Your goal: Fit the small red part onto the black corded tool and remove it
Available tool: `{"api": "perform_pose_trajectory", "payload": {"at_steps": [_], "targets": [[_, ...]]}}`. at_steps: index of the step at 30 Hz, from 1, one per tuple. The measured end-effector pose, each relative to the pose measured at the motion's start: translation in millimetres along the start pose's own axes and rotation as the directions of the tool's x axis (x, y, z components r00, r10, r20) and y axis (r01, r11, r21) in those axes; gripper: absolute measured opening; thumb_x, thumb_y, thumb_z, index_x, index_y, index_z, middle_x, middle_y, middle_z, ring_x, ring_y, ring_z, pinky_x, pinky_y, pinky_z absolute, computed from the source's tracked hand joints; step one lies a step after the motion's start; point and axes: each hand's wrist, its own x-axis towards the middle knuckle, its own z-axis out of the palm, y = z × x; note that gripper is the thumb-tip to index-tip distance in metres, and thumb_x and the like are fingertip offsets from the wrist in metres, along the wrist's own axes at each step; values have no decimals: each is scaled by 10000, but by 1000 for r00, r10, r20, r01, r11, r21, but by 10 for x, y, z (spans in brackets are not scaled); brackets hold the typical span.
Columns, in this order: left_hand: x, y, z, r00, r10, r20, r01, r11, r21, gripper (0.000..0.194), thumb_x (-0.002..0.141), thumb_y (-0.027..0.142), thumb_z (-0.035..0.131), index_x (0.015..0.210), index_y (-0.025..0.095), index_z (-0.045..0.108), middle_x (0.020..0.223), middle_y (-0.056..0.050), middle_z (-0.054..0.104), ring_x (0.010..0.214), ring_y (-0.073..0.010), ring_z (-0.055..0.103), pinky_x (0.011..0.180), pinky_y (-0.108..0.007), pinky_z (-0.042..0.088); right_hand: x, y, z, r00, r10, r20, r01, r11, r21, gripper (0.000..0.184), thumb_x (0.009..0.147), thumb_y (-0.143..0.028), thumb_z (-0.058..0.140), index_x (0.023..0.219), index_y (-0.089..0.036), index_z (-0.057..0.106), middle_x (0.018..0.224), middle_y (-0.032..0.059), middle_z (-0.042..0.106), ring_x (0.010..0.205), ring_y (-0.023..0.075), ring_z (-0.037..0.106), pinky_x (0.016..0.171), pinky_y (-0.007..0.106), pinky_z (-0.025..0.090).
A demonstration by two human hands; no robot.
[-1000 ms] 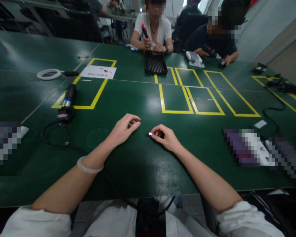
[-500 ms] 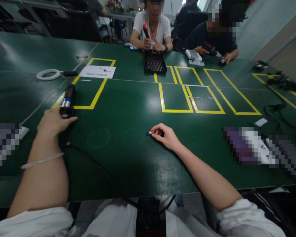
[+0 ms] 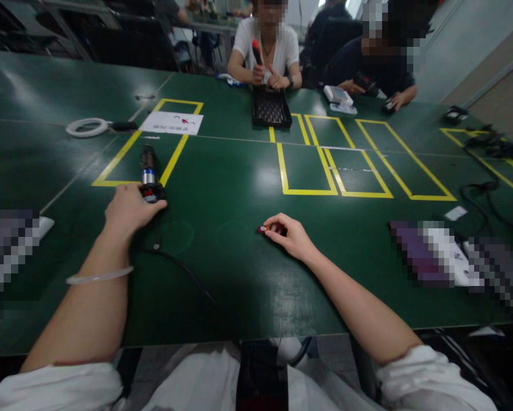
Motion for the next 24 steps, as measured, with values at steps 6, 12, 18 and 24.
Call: {"api": "perform_pose_trajectory", "payload": {"at_steps": [6, 12, 18, 24], "targets": [[-284, 789, 104, 995, 94, 37, -96, 994, 56, 766, 790, 573, 622, 1350, 71, 478, 1261, -227, 510, 1126, -380, 549, 934, -543, 483, 5, 17, 0, 1000, -18, -21, 18, 1000, 12, 173, 844, -274, 660, 988, -178, 656, 801, 0, 590, 660, 106, 527, 631, 250, 431], [-615, 1352, 250, 947, 316, 54, -315, 949, -20, 752, 804, 507, 596, 1436, 144, 411, 1216, -176, 510, 1125, -340, 536, 896, -448, 508, 15, 28, 5, 999, -12, -48, 12, 1000, -5, 157, 848, -276, 656, 978, -187, 646, 837, 8, 616, 663, 107, 530, 629, 252, 434], [-946, 1694, 358, 890, 453, 58, -446, 889, -102, 769, 811, 474, 608, 1478, 182, 361, 1200, -141, 506, 1080, -301, 527, 884, -412, 506, 13, 28, -7, 996, -30, -86, 29, 999, -21, 137, 856, -268, 633, 969, -197, 600, 834, 4, 606, 674, 115, 533, 638, 260, 438], [-1077, 1790, 410, 855, 514, 61, -504, 853, -134, 753, 825, 455, 596, 1484, 178, 357, 1202, -145, 516, 1058, -300, 530, 858, -409, 504, 1, 41, -3, 991, -110, -71, 105, 992, -70, 50, 856, -227, 608, 891, -205, 579, 842, 8, 573, 706, 126, 541, 672, 271, 448]]}}
